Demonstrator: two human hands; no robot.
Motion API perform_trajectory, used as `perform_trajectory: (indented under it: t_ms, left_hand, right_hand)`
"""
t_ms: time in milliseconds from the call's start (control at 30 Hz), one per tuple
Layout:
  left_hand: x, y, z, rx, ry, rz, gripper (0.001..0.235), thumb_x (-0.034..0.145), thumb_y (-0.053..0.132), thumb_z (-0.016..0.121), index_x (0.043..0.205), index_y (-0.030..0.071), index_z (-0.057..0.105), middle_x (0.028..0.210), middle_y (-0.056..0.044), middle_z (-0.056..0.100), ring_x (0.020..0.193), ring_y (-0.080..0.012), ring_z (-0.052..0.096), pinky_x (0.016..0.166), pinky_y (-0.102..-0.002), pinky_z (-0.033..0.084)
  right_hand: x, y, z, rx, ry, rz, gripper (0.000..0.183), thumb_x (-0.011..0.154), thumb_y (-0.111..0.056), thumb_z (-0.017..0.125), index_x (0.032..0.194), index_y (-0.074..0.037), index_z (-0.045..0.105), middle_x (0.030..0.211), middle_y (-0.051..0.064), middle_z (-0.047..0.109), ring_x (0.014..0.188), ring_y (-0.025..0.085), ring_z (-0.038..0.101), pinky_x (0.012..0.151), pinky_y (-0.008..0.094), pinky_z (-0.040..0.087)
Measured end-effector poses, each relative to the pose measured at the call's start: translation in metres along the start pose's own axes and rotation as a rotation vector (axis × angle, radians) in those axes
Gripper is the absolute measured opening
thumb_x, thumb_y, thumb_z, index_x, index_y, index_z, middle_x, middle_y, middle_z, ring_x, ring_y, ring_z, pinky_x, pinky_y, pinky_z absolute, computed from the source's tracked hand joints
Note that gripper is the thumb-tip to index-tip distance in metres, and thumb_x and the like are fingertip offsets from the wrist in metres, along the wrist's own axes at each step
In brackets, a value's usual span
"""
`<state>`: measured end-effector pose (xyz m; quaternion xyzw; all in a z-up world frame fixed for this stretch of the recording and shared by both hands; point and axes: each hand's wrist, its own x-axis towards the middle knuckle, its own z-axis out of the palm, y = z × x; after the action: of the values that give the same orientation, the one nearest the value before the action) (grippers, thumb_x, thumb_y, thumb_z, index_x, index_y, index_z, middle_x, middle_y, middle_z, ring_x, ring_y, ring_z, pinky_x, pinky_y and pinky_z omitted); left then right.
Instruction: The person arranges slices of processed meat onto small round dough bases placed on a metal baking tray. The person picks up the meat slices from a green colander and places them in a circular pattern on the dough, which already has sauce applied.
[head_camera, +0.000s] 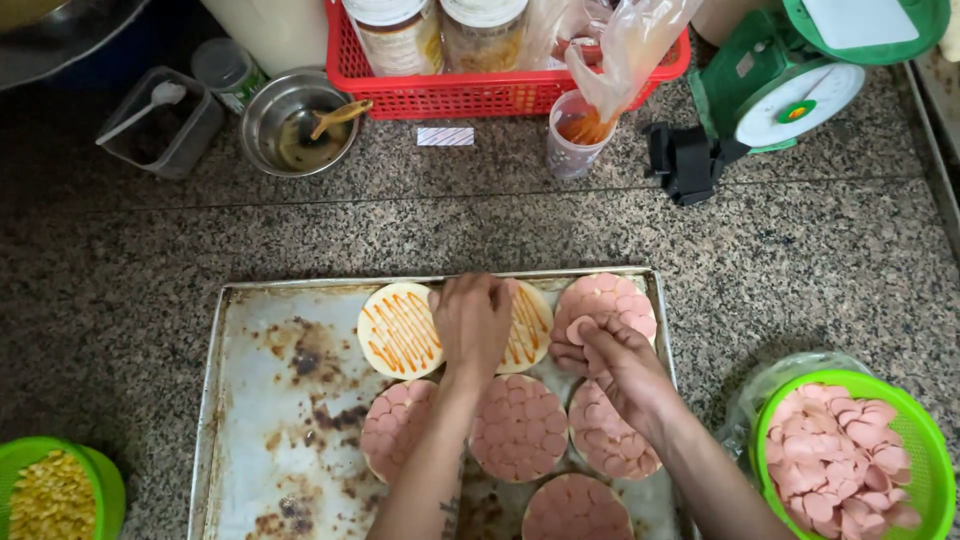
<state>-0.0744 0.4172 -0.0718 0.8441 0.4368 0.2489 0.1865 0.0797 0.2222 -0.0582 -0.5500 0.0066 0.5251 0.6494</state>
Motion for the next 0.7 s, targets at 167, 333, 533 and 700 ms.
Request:
perform_trajectory:
  t_ms: [167, 333, 533, 700]
  left_hand:
    - [0.002, -0.008, 0.006, 0.011, -0.007, 0.063, 0.013, 0.102, 0.033, 0.083, 0.098, 0.021, 0.084, 0.093, -0.004, 0.079, 0.105, -0.0317, 0.079, 0.099, -0.05, 0.053]
    - [0.006, -0.007, -0.001, -0.003, -0.104, 0.1, 0.025, 0.113, 0.041, 0.075, 0.101, 0.02, 0.081, 0.097, -0.006, 0.076, 0.106, -0.0338, 0.076, 0.102, -0.05, 0.05]
    - [0.011, -0.011, -0.003, -0.051, -0.233, 0.116, 0.022, 0.114, 0.039, 0.074, 0.107, 0.02, 0.083, 0.102, -0.006, 0.076, 0.11, -0.0349, 0.076, 0.101, -0.052, 0.049]
    - [0.009, -0.012, 0.001, 0.013, -0.148, 0.065, 0.017, 0.108, 0.036, 0.078, 0.1, 0.021, 0.081, 0.098, -0.005, 0.076, 0.107, -0.0323, 0.076, 0.099, -0.05, 0.049]
  right_hand:
    - [0.007, 0.004, -0.007, 0.045, 0.041, 0.008, 0.022, 0.12, -0.01, 0.074, 0.139, 0.0, 0.074, 0.115, 0.019, 0.087, 0.106, 0.042, 0.094, 0.099, 0.059, 0.077]
    - [-0.016, -0.021, 0.024, -0.007, 0.098, -0.002, 0.017, 0.112, -0.007, 0.085, 0.128, -0.004, 0.079, 0.087, -0.001, 0.072, 0.09, 0.031, 0.092, 0.102, 0.056, 0.077]
    - [-0.007, -0.008, 0.013, -0.023, 0.092, 0.003, 0.01, 0.116, -0.011, 0.083, 0.124, -0.006, 0.082, 0.091, 0.003, 0.076, 0.094, 0.034, 0.092, 0.096, 0.057, 0.079]
    - [-0.014, -0.013, 0.026, -0.027, 0.116, 0.039, 0.018, 0.116, -0.016, 0.082, 0.128, -0.002, 0.081, 0.092, 0.008, 0.078, 0.096, 0.037, 0.093, 0.098, 0.057, 0.078]
